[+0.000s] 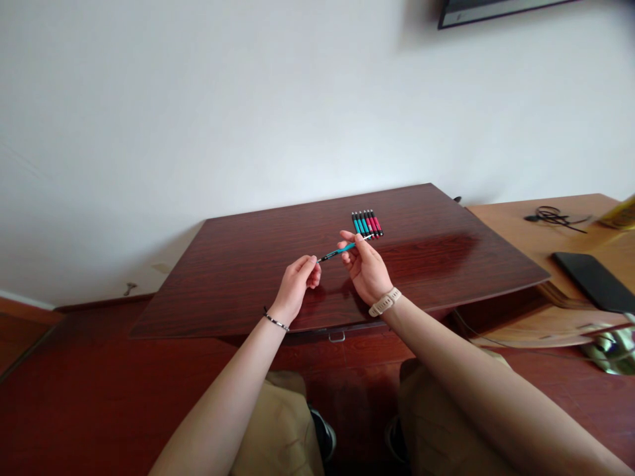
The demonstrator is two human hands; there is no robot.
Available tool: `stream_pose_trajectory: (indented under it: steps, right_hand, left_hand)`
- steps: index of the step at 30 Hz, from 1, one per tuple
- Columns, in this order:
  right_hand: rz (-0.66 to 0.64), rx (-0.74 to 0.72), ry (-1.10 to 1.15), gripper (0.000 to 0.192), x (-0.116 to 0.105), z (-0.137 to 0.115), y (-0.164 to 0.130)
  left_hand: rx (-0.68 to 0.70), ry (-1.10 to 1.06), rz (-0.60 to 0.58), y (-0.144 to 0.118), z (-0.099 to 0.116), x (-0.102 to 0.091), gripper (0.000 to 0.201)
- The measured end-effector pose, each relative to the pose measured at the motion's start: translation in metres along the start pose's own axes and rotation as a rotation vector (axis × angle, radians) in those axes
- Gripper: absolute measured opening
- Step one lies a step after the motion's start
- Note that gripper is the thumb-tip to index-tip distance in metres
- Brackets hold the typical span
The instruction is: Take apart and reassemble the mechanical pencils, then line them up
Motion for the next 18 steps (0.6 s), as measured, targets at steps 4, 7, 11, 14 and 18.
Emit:
stream_pose_trajectory:
  steps: [4, 7, 11, 14, 18]
  right_hand:
    - [-0.005, 0.002, 0.006, 0.035, -0.0002, 0.0006, 0.0003]
    - [-0.001, -0.002, -0.001, 0.035, -0.0009, 0.0006, 0.0004]
    - [-0.004, -0.004, -0.01, 0.035, -0.0016, 0.0008, 0.0014]
    - [0.01, -0.005, -0.027, 0.035, -0.0034, 0.0005, 0.0023]
    - [0.019, -0.011, -0.033, 0.035, -0.0038, -0.0007, 0.0022]
  left_hand:
    - [0.006, 0.015, 0.003, 0.001, 0.0, -0.0015, 0.041]
    - [0.013, 0.035, 0.009, 0.0017, 0.0002, -0.0029, 0.04]
    - [0.014, 0.045, 0.018, 0.0017, 0.0009, -0.004, 0.038]
    - [0.015, 0.061, 0.014, 0.0011, 0.0014, -0.0041, 0.036]
    - [0.017, 0.107, 0.017, 0.0002, 0.0026, -0.0051, 0.031]
Point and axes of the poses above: each hand's wrist, its own y-axis towards the middle knuckle, its own x-axis out of the palm, z = x × y, the point moved 9 cm from there along y, towards the middle knuckle, and after that the axes turned 8 degrees about y, right-handed, at the moved point
